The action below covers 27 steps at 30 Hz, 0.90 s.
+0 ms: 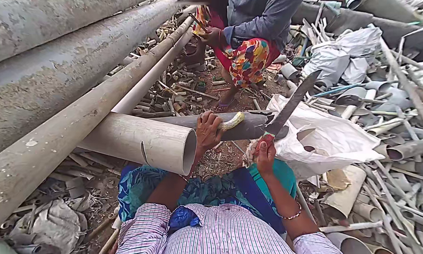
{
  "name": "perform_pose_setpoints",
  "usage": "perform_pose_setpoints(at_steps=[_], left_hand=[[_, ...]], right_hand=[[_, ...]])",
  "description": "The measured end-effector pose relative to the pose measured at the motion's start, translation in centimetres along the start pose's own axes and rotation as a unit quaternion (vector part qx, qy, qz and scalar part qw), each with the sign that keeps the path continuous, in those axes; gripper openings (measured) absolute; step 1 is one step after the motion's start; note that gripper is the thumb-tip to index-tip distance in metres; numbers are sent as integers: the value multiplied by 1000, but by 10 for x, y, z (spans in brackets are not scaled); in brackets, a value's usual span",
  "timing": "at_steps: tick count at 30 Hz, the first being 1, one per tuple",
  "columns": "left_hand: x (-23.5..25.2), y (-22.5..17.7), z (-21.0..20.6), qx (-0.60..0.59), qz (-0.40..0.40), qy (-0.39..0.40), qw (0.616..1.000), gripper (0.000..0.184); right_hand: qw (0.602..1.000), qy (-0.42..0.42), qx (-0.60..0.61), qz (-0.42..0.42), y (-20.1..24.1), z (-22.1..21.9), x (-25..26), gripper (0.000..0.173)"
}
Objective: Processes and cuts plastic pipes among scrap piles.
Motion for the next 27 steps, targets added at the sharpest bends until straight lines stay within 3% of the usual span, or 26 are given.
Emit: perform_pose_setpoints(at_steps=[4, 9, 10, 13, 14, 17, 19, 20, 22, 23, 27], left_hand=[[1, 1, 3, -20, 9, 8, 1000, 35], [3, 0, 4, -22, -5, 1, 1000, 34], [3, 0, 5, -23, -5, 2, 1000, 34], [2, 1, 4, -28, 0, 9, 1000, 33], [4, 3, 4, -28, 0, 9, 1000, 33], [5, 2, 6, -42, 5, 20, 999, 33], [3, -1, 8, -38, 5, 32, 999, 36], [4, -1, 9, -36, 5, 32, 999, 37], [3, 1, 7, -42, 11, 36, 998, 37], [2, 3, 6, -44, 12, 36, 998, 38], [5, 7, 4, -43, 8, 19, 999, 54]], right_hand=[[979, 113, -51, -162, -38, -24, -21, 29], [1000, -17, 19, 8, 9, 10, -4, 23], [1000, -14, 12, -11, -3, 5, -8, 23], [979, 109, -48, -165, -48, -17, -32, 29], [980, 109, -50, -157, -43, -14, -30, 29], [1000, 14, 18, -18, -2, 12, -12, 22], [998, -32, 59, 6, -2, 14, -10, 21], [998, -16, 48, -31, -14, 6, -15, 21], [982, 96, -9, -166, -45, -16, -32, 22], [976, 114, -23, -185, -49, -19, -38, 24], [997, -22, 75, 21, -1, 10, -9, 20]])
Point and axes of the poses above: each hand's wrist, its own x-axis towards the middle knuckle, its own z-axis out of the back of the hand, y = z × x, the point moved 8 cm from there along x, towards the middle knuckle, and after that the axes turned 6 degrees about y, right-handed, at the moved point
